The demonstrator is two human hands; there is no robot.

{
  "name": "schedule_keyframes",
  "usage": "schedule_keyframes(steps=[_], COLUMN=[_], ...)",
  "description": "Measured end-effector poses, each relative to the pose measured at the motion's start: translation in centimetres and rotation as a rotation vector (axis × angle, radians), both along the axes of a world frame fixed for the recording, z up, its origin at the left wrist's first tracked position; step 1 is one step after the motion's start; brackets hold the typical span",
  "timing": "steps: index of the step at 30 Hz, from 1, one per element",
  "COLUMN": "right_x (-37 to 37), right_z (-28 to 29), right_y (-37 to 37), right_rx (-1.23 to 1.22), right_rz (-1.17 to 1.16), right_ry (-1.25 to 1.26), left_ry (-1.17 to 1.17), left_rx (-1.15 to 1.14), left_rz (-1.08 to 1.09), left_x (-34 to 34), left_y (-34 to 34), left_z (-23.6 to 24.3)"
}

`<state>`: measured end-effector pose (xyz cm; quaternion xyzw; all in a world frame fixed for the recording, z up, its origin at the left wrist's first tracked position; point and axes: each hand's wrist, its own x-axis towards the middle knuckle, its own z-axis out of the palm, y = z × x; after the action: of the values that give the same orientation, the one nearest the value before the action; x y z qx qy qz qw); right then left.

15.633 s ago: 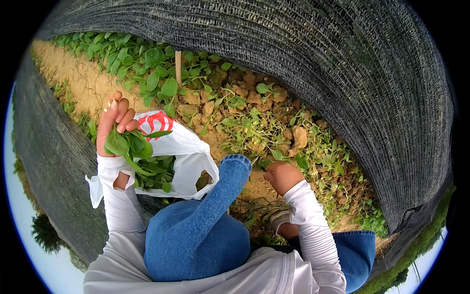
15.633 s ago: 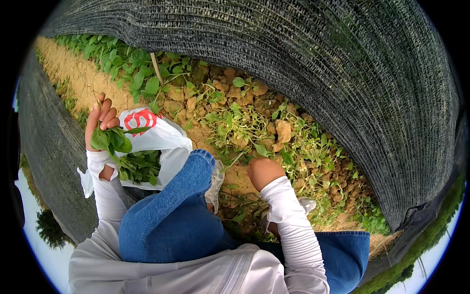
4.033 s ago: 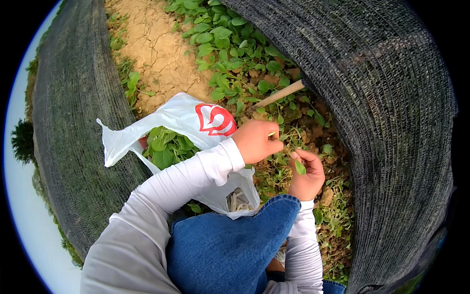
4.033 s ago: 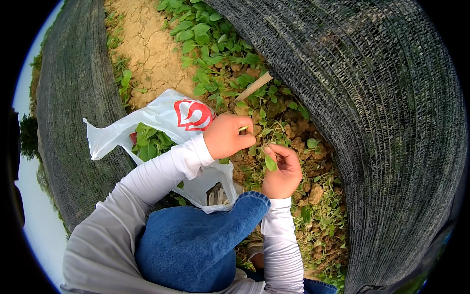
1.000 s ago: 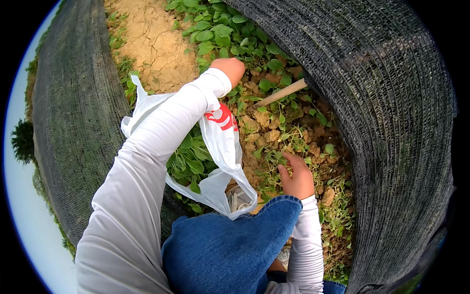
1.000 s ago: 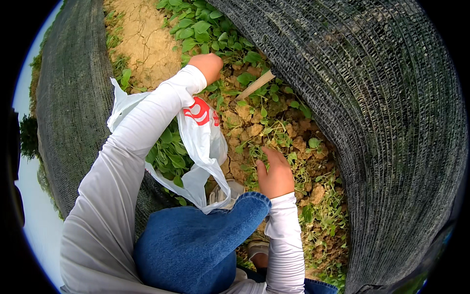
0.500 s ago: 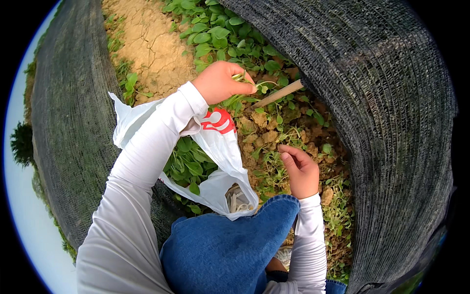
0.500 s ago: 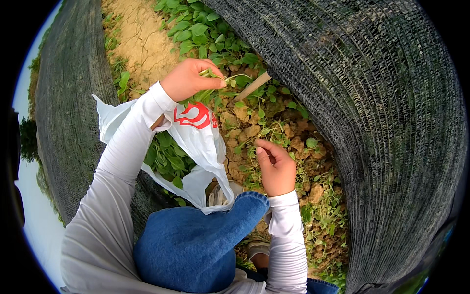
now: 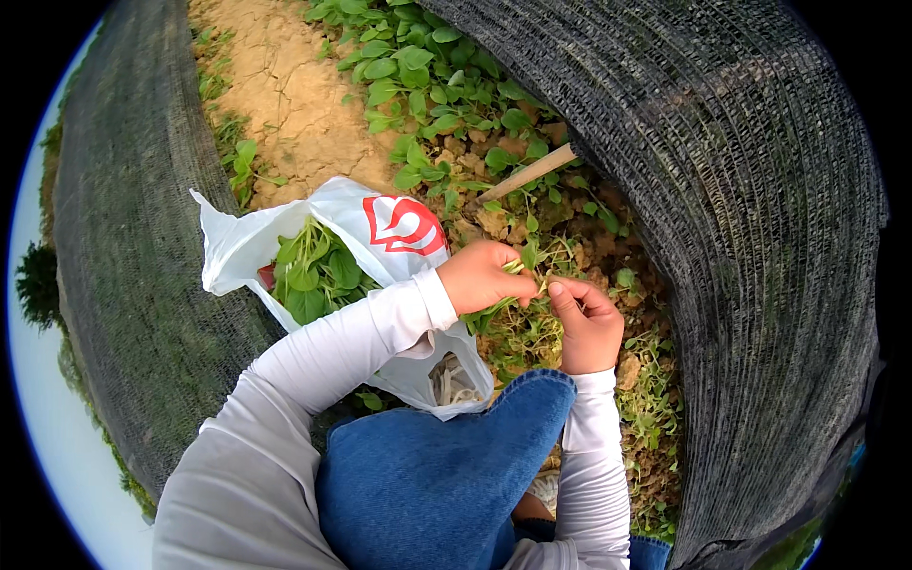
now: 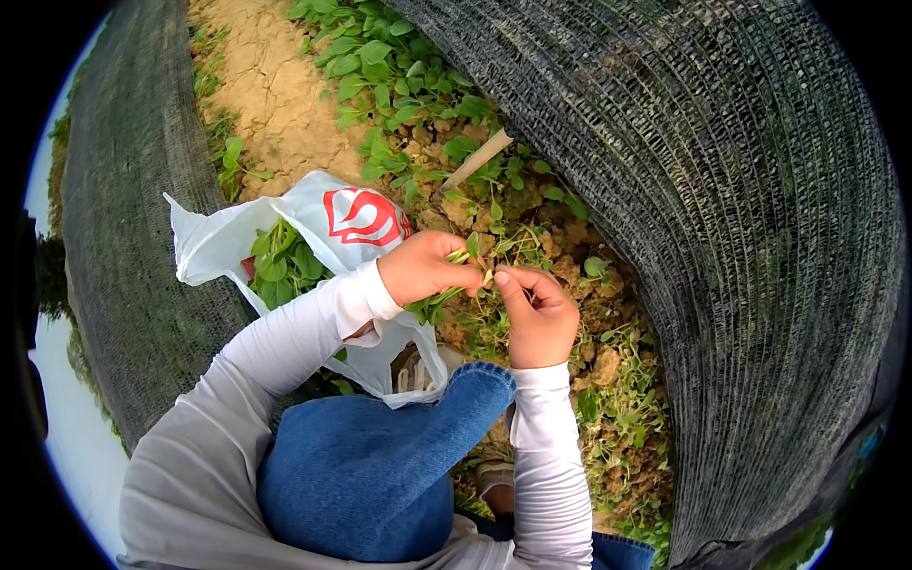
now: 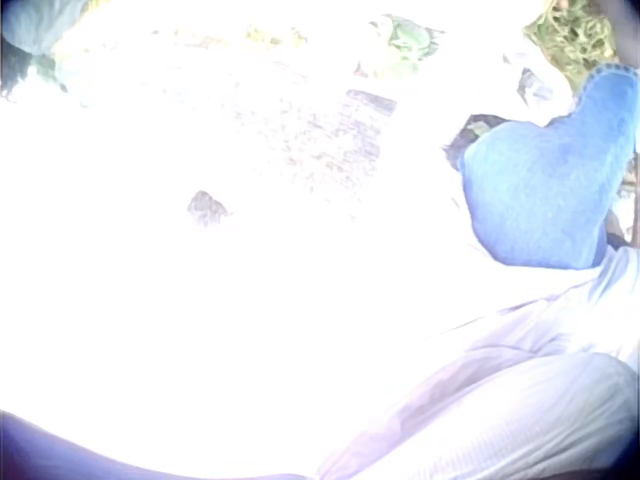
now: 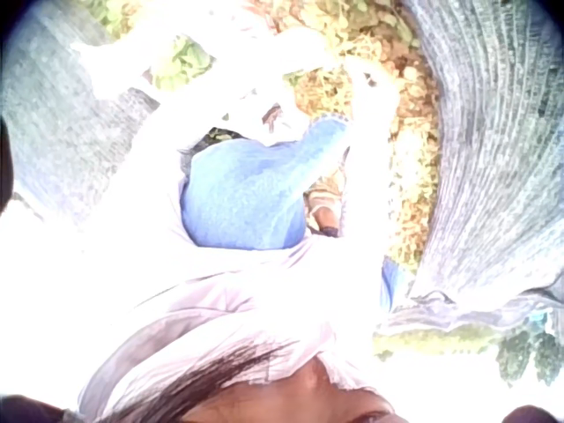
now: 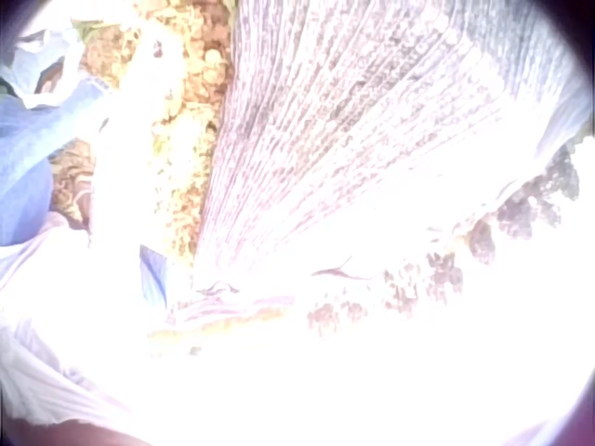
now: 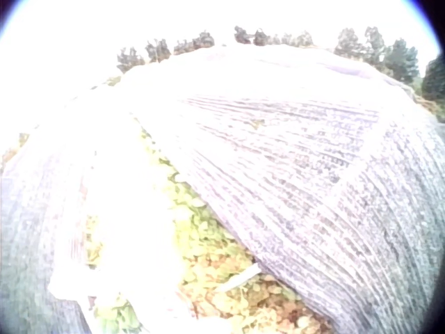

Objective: The person squats in a garden bed and harvests leafy green vegetables by hand. They pull the plants from the soil, remove roots and excess soil, and place the cleaned greens into a white plastic bag.

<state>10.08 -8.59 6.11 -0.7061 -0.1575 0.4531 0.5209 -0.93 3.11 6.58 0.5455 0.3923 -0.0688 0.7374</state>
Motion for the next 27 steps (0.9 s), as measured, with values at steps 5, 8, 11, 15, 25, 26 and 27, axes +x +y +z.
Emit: schedule_keyframes(steps=[5, 8, 11, 15, 25, 26, 27], right_x=[-1.2, -1.6, -1.5, 0.8, 0.5, 0.3, 0.7], right_z=[0.3, 0.2, 1.0, -0.2, -1.1, -0.9, -1.3], right_y=[0.4, 0.3, 0.5, -0.7, 0.8, 1.6, 2.3], right_rx=[0.062, 0.141, 0.186, -0.05, -0.052, -0.055, -0.046], right_rz=[-0.061, -0.031, -0.108, 0.064, 0.277, 0.223, 0.228], right_ry=[-0.113, -0.324, -0.282, -0.083, -0.471, -0.426, -0.504], left_ry=[0.006, 0.114, 0.059, 0.058, 0.171, 0.182, 0.168], left_rx=[0.176, 0.536, 0.703, 0.468, 0.841, 0.921, 0.925], left_rz=[0.031, -0.167, -0.072, 0.079, -0.113, -0.217, -0.247], left_x=[0.0, 0.1, -1.0, -0.9, 1.5, 1.7, 2.4], left_y=[-0.4, -0.2, 0.7, 3.7, 11.0, 11.6, 11.7], left_z=[-0.8, -1.7, -2.6, -2.4, -2.4, -3.0, -3.2])
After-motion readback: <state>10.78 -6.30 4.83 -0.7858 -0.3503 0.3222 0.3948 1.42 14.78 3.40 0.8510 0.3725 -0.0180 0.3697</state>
